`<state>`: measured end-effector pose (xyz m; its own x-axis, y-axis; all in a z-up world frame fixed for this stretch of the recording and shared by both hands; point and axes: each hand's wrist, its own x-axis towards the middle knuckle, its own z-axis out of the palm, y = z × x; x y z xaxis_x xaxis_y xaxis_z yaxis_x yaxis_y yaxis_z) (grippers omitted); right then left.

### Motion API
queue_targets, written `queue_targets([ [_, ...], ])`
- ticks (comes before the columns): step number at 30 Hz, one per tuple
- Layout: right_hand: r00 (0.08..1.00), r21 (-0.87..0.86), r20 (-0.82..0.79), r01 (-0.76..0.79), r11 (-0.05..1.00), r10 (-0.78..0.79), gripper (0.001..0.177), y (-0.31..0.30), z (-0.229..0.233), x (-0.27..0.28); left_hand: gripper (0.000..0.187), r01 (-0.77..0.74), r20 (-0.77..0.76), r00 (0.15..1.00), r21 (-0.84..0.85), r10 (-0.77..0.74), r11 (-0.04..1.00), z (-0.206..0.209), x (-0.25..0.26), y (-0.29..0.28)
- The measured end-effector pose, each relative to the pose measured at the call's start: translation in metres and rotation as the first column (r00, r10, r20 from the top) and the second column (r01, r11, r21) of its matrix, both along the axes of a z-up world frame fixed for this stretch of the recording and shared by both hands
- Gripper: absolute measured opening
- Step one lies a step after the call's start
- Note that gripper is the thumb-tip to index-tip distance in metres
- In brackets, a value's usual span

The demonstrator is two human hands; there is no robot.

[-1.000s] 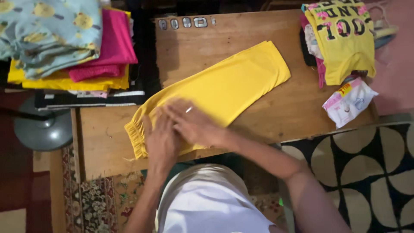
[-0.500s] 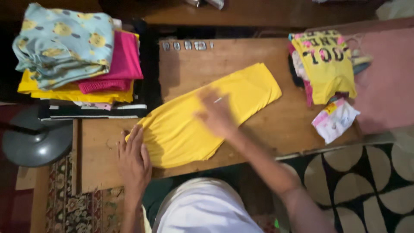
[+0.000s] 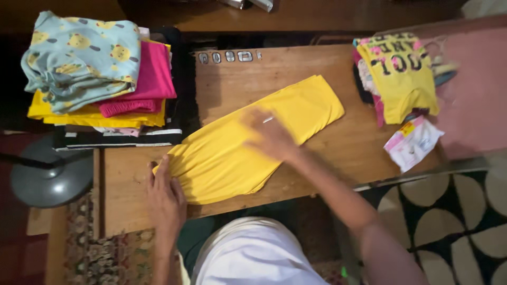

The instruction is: The person folds yellow pants and a patterned shirt by hand on a wooden table, smoothing each item and placing it onto a growing stack of laundry.

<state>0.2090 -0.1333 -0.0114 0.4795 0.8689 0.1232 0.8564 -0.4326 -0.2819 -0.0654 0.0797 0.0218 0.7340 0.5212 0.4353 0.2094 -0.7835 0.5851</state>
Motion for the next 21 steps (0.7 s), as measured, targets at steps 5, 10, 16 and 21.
queue_targets([
  [5, 0.961, 0.016, 0.136, 0.241, 0.97, -0.241, 0.068, -0.101, -0.018, 0.132, 0.049, -0.008, -0.006, 1.0, 0.026, 0.008, 1.0, 0.001, -0.001, 0.0],
  [10, 0.884, 0.069, 0.339, 0.318, 0.946, -0.322, 0.064, -0.086, -0.014, 0.13, 0.044, -0.003, 0.007, 1.0, 0.011, 0.002, 1.0, 0.005, 0.003, 0.0],
  [16, 0.956, 0.159, -0.064, -0.274, 0.948, 0.287, 0.06, 0.06, 0.006, -0.094, 0.045, -0.002, -0.039, 0.999, 0.049, 0.003, 0.999, 0.006, 0.006, -0.003],
  [21, 0.94, 0.107, 0.003, -0.34, 0.935, 0.341, 0.062, 0.077, 0.026, -0.105, 0.043, 0.003, -0.048, 0.999, 0.081, 0.001, 0.997, 0.006, 0.002, -0.003],
])
